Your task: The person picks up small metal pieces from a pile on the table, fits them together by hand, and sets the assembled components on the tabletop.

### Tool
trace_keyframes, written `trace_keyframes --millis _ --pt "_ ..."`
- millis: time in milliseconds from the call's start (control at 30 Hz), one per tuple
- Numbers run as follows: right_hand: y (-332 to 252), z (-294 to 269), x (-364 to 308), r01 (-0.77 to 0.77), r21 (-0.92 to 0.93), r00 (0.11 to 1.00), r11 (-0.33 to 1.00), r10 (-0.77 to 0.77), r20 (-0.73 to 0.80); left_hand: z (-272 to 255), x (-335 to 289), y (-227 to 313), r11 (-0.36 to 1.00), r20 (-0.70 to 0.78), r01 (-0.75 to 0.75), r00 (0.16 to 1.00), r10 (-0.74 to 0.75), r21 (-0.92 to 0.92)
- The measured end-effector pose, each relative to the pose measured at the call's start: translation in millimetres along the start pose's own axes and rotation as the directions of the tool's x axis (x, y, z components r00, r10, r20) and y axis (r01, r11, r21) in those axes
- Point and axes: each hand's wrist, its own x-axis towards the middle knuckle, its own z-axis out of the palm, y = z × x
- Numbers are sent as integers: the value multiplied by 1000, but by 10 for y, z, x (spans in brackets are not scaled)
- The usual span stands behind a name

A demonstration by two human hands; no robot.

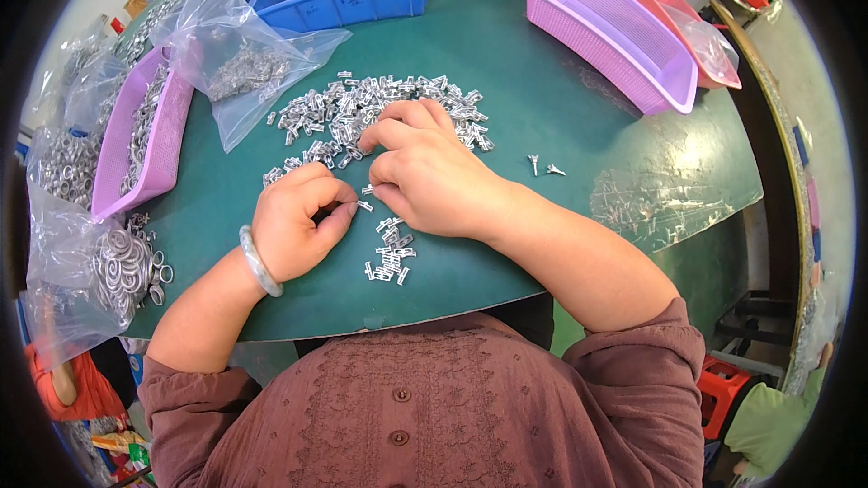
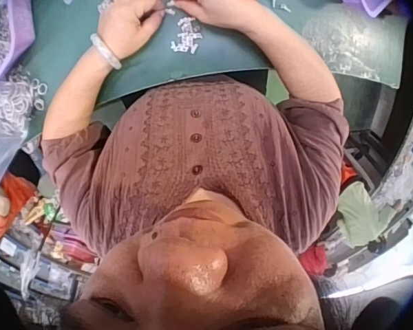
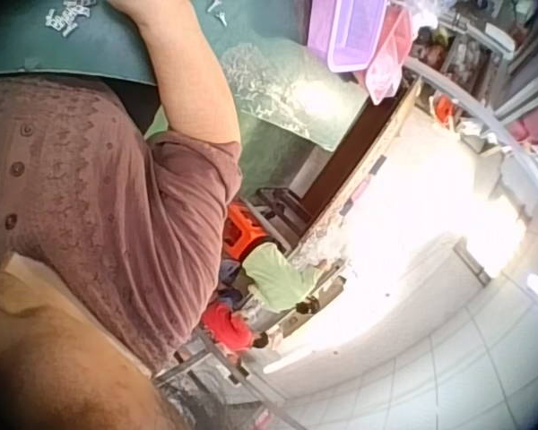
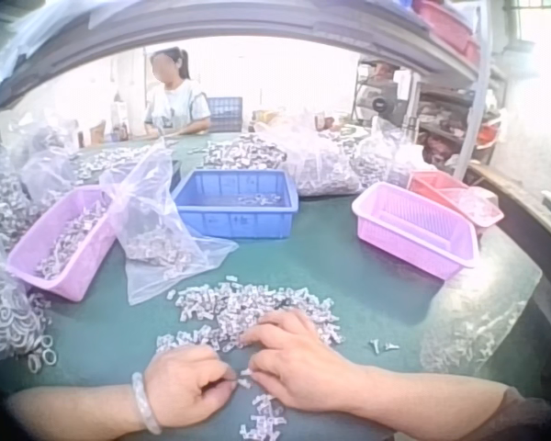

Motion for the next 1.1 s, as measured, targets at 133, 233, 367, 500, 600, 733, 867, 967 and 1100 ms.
trace_keyframes --millis 133,233,367,500,600,733,867,967,1100 --pt "-13 -12 0 -5 -10 1000 1000 5 -2 2 1 8 999 0 23 1000 -23 -30" --pt "-4 -29 -5 -7 -14 1000 1000 7 2 -21 1 17 1000 6 3 1000 -3 -29" --pt "-10 -41 -10 -4 -9 1000 1000 4 3 -32 -2 28 999 15 19 1000 -18 -38" --pt "-22 -80 -12 41 -31 998 999 -39 59 -52 -16 2 999 33 -44 998 45 -16" --pt "-5 -96 -1 51 -38 997 998 -49 60 -57 -13 0 996 47 -83 995 84 -29" --pt "21 -15 43 -20 -48 1000 999 19 -20 -51 17 50 1000 4 -2 1000 2 28" --pt "9 17 56 -52 -188 998 981 46 -39 -26 8 1 990 -40 -32 998 38 135" --pt "23 -10 35 -20 -198 999 980 15 -29 -39 26 -17 983 -89 67 995 -53 169" --pt "49 -12 36 -30 -144 999 989 26 -26 -41 32 -12 974 -82 47 996 -30 221"
